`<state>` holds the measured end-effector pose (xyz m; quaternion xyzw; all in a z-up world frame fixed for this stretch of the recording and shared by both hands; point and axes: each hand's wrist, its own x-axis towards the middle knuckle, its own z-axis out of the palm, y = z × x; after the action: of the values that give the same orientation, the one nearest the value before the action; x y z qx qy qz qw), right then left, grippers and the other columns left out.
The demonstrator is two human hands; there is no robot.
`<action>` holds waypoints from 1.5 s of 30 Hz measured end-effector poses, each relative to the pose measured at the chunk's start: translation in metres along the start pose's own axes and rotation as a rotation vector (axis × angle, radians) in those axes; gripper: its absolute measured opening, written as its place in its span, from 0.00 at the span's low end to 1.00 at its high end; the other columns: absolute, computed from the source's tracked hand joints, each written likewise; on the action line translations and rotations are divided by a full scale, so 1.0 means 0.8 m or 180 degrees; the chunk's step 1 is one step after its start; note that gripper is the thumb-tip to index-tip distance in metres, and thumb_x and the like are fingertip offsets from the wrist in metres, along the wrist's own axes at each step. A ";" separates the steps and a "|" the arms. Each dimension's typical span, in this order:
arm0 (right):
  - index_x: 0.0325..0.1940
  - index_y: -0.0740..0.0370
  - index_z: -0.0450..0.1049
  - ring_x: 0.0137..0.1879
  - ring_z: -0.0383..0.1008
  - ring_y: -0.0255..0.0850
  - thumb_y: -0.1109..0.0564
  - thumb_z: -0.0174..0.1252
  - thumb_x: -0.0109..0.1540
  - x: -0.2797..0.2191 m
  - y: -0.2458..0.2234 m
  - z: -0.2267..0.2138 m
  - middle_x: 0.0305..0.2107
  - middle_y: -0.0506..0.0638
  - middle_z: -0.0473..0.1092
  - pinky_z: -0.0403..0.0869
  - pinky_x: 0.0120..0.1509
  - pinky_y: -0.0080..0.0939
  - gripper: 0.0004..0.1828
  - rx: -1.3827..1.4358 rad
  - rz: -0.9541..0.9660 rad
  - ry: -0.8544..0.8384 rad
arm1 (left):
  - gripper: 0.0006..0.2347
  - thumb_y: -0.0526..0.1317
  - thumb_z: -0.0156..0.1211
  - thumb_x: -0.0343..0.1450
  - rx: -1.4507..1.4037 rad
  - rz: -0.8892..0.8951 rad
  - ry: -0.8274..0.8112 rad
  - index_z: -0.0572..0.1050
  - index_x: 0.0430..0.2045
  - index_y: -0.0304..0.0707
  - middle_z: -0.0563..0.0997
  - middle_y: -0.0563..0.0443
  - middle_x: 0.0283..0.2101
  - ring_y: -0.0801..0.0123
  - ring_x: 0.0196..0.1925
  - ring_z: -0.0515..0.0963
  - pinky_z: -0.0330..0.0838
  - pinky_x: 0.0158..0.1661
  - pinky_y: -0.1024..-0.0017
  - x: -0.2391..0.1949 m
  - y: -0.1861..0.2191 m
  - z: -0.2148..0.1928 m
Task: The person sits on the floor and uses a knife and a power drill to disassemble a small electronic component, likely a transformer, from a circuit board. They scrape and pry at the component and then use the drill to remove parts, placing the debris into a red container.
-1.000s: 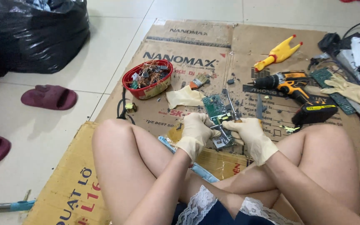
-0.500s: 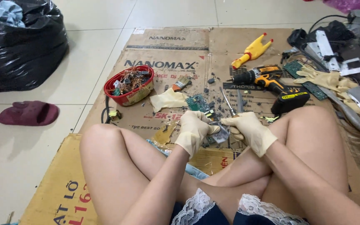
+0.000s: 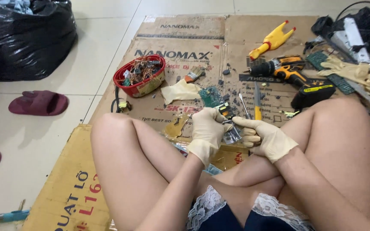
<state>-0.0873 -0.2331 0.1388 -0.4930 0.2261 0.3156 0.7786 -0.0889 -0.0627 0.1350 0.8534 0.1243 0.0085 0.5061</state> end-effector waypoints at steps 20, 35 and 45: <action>0.29 0.61 0.67 0.08 0.44 0.27 0.52 0.63 0.65 0.037 -0.009 0.021 0.09 0.38 0.48 0.50 0.18 0.26 0.16 -0.0533 -0.0352 0.0017 | 0.11 0.32 0.77 0.52 -0.1229 -0.0677 0.0364 0.80 0.23 0.36 0.84 0.45 0.26 0.68 0.33 0.84 0.77 0.33 0.71 0.023 -0.041 0.022; 0.23 0.55 0.65 0.08 0.44 0.25 0.57 0.64 0.62 0.086 0.028 -0.009 0.06 0.36 0.46 0.55 0.20 0.26 0.16 -0.0030 -0.0610 -0.0139 | 0.13 0.28 0.79 0.51 -0.2112 -0.1255 0.0216 0.80 0.24 0.37 0.83 0.45 0.26 0.68 0.25 0.80 0.75 0.23 0.74 0.057 -0.077 0.037; 0.48 0.56 0.72 0.10 0.42 0.24 0.31 0.55 0.66 0.083 0.007 -0.017 0.09 0.35 0.47 0.50 0.22 0.26 0.26 0.0237 -0.0942 0.0229 | 0.17 0.31 0.83 0.52 -0.3294 -0.0555 0.0117 0.78 0.28 0.31 0.81 0.48 0.27 0.72 0.30 0.81 0.80 0.34 0.74 0.041 -0.094 0.036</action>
<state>-0.0456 -0.2260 0.0857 -0.5027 0.1902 0.1710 0.8258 -0.0686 -0.0463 0.0522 0.4780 0.1832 0.0415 0.8580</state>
